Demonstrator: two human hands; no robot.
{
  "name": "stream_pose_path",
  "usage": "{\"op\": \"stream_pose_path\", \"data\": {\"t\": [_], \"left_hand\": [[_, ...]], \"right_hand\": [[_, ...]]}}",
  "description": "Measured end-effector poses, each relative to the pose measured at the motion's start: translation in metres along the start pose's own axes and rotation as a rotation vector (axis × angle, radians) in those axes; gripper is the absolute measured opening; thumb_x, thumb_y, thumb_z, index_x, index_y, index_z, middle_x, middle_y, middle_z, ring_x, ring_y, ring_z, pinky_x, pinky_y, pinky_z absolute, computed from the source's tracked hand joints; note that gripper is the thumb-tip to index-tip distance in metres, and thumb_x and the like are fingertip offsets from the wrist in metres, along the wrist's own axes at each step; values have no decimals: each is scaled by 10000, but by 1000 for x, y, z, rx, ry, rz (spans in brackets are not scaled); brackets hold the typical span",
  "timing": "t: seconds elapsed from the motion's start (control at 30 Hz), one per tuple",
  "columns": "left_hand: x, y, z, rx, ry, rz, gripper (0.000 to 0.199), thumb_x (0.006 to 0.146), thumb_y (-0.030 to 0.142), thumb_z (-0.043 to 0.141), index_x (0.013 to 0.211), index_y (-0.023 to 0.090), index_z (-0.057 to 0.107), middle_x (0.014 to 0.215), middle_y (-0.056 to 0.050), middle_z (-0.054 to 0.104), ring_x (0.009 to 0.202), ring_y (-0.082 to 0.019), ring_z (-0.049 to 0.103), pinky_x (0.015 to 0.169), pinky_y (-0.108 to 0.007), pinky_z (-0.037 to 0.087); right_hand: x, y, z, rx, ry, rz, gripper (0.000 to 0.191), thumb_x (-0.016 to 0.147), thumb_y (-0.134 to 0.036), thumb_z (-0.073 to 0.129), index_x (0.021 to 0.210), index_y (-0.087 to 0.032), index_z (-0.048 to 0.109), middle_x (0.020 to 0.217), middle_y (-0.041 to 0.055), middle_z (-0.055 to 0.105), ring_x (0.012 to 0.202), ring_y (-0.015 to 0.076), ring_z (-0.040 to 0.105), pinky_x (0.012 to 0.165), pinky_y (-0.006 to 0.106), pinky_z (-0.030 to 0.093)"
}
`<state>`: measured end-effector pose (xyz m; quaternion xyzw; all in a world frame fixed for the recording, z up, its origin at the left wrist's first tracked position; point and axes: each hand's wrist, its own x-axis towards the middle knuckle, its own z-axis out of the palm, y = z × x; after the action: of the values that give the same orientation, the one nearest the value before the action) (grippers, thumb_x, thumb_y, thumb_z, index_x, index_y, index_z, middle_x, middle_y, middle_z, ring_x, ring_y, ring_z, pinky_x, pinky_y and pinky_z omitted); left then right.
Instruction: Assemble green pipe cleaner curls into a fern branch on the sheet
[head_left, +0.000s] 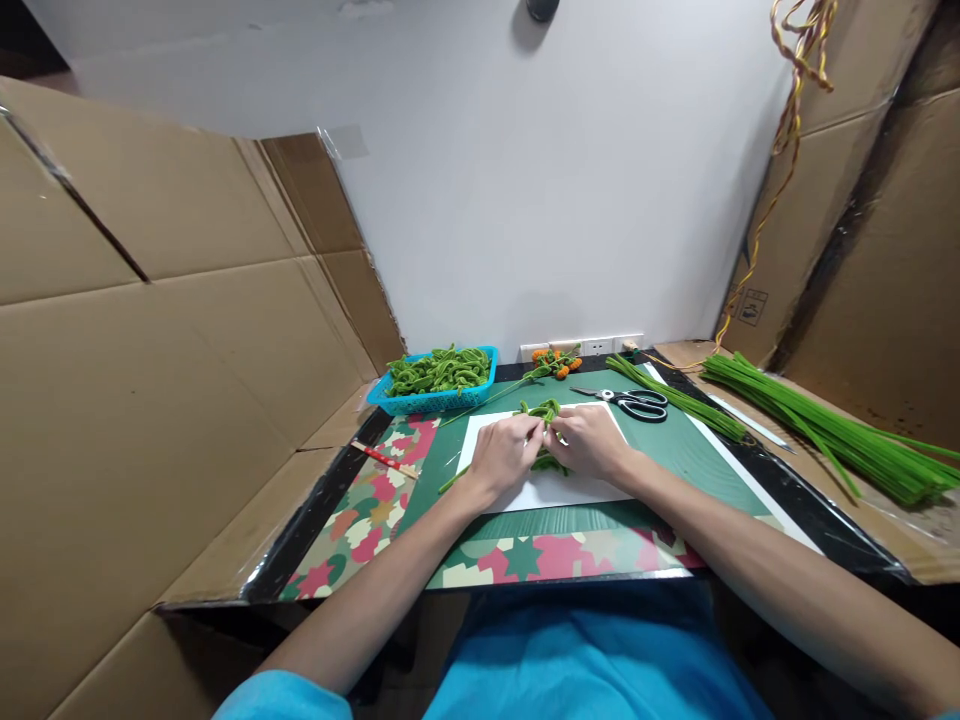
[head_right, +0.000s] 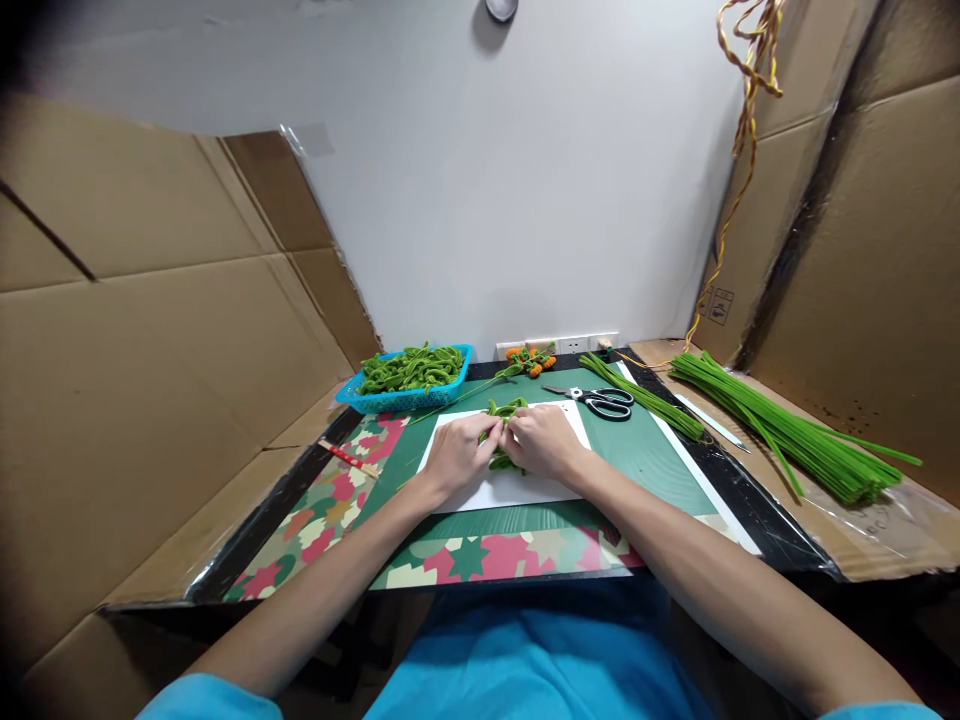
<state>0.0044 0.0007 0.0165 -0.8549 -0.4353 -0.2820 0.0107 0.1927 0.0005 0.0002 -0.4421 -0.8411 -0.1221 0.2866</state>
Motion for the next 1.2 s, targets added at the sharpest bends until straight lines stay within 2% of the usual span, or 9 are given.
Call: {"op": "stream_pose_path", "data": {"t": [0.3,0.6,0.77,1.0,1.1,1.2], "left_hand": [[1,-1,-1,-122,25,-54,257,1022,300,549,927,220,775,861,-50,768,716,-197,638,661,-299,399],[4,-2,10,-349,51,-127,345,1002,312,524,792,173,761,711,-32,725,626,-166,608,588,-264,431],[5,-2,14,-427,51,-135,355,995,298,533,760,163,761,728,-41,747,645,-171,643,616,-265,474],[5,-1,7,-372,48,-121,258,984,293,605,941,185,835,841,-50,802,660,-178,639,633,-281,455],[5,0,2,-327,41,-91,220,973,268,637,1008,209,847,911,-57,814,713,-191,653,686,-294,460],[5,0,1,-309,27,-73,234,987,259,632,1068,223,848,955,-59,819,725,-193,659,699,-300,457]], "right_hand": [[0,3,-3,15,4,17,343,988,-220,593,671,-177,717,688,43,677,581,146,501,633,318,252],[-1,1,-3,26,10,26,376,1002,-221,564,663,-175,720,667,51,662,579,150,507,623,326,234],[-2,0,-1,44,10,47,371,996,-221,569,663,-175,727,675,63,676,597,160,533,618,331,231],[-3,6,-6,139,49,95,322,965,-280,621,670,-183,705,695,51,698,583,154,542,595,321,208],[-4,9,-11,224,83,117,241,967,-324,639,792,-191,739,743,33,725,626,156,596,599,294,259],[-2,11,-14,322,100,134,163,976,-273,625,920,-192,755,818,30,760,649,147,631,627,266,336]]}}
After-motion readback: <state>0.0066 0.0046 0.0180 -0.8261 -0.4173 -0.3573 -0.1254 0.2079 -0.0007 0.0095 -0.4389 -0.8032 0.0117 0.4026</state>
